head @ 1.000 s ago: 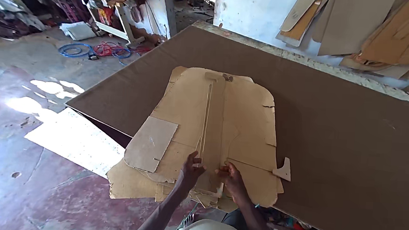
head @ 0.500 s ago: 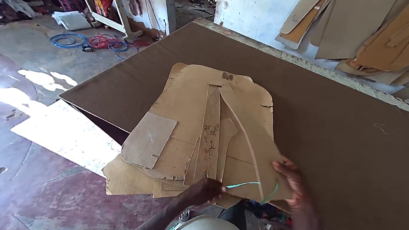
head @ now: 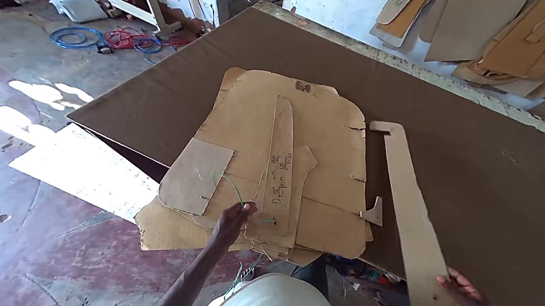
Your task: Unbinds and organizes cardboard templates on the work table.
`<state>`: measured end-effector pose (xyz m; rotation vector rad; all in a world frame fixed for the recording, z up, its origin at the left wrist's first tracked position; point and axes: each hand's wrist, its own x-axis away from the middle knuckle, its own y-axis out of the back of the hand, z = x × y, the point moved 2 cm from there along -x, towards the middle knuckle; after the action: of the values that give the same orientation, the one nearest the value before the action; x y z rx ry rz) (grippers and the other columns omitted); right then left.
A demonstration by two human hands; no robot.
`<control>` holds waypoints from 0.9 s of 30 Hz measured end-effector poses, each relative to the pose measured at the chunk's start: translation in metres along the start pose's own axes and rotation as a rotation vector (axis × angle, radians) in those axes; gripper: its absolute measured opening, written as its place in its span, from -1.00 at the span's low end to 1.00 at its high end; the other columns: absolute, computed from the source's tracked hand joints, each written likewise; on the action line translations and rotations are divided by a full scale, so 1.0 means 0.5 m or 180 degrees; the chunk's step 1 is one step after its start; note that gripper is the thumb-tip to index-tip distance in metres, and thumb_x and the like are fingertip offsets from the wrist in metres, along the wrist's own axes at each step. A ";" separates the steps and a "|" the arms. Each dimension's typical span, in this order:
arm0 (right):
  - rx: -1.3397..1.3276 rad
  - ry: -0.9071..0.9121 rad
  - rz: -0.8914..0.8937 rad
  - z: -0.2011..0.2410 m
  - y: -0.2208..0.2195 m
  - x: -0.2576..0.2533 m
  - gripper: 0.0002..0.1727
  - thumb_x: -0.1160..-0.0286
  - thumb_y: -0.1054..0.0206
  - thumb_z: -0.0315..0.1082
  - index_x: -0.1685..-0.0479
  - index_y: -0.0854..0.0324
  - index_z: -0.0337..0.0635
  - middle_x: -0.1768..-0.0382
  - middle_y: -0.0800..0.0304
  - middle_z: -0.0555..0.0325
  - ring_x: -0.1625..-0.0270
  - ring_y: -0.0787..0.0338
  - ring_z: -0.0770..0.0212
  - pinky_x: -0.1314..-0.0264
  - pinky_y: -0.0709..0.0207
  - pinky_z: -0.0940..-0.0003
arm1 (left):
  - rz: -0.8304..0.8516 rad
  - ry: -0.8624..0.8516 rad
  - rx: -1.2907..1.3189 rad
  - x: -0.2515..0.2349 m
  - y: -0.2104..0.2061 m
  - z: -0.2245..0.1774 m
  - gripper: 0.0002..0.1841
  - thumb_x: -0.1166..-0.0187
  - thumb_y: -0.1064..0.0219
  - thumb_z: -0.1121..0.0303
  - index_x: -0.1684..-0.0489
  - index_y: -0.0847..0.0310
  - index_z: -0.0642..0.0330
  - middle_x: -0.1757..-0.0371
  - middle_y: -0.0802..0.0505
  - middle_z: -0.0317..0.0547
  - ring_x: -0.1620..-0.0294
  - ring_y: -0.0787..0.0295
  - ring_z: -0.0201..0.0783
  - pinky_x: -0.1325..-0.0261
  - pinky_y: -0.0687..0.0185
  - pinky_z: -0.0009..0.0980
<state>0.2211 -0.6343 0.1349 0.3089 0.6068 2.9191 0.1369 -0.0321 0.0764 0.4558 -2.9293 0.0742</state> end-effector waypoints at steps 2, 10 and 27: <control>0.0345 0.0009 -0.0584 -0.062 -0.018 -0.011 -0.40 -0.50 -0.44 -0.32 -0.51 -0.46 -0.42 -0.33 -0.68 -0.26 -0.30 -0.71 0.00 -0.34 -0.61 0.02 | -0.0060 0.0105 0.0113 0.001 -0.010 0.002 -0.66 -0.85 -0.09 0.16 -0.23 -0.71 0.14 -0.26 -0.84 -0.14 -0.22 -0.78 -0.16 -0.25 -0.69 -0.19; 0.1393 0.1218 0.0232 0.108 -0.421 0.049 -0.49 -0.54 -0.43 -0.09 -0.34 -0.70 -0.25 -0.42 -0.70 -0.16 -0.58 -0.55 -0.19 -0.75 0.07 -0.52 | -0.0145 0.0535 0.0557 0.007 -0.054 -0.008 -0.62 -0.86 -0.08 0.13 -0.41 -0.63 0.08 -0.36 -0.79 -0.10 -0.24 -0.79 -0.12 -0.26 -0.71 -0.17; -0.0783 -0.1003 0.1790 0.217 -0.730 0.042 -0.55 -0.53 -0.48 -0.01 -0.09 -0.69 -0.23 0.21 -0.82 0.00 0.27 -0.78 0.16 0.21 -0.69 0.23 | 0.0294 0.0821 0.1359 -0.018 -0.103 -0.053 -0.56 -0.89 0.03 0.09 -0.46 -0.52 0.19 -0.09 -0.86 0.08 -0.02 -0.83 -0.14 -0.16 -0.72 -0.21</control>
<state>0.2616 -0.2581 0.0870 1.0275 0.1169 3.2973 0.1653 -0.0767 0.1018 0.3358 -2.6688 0.7229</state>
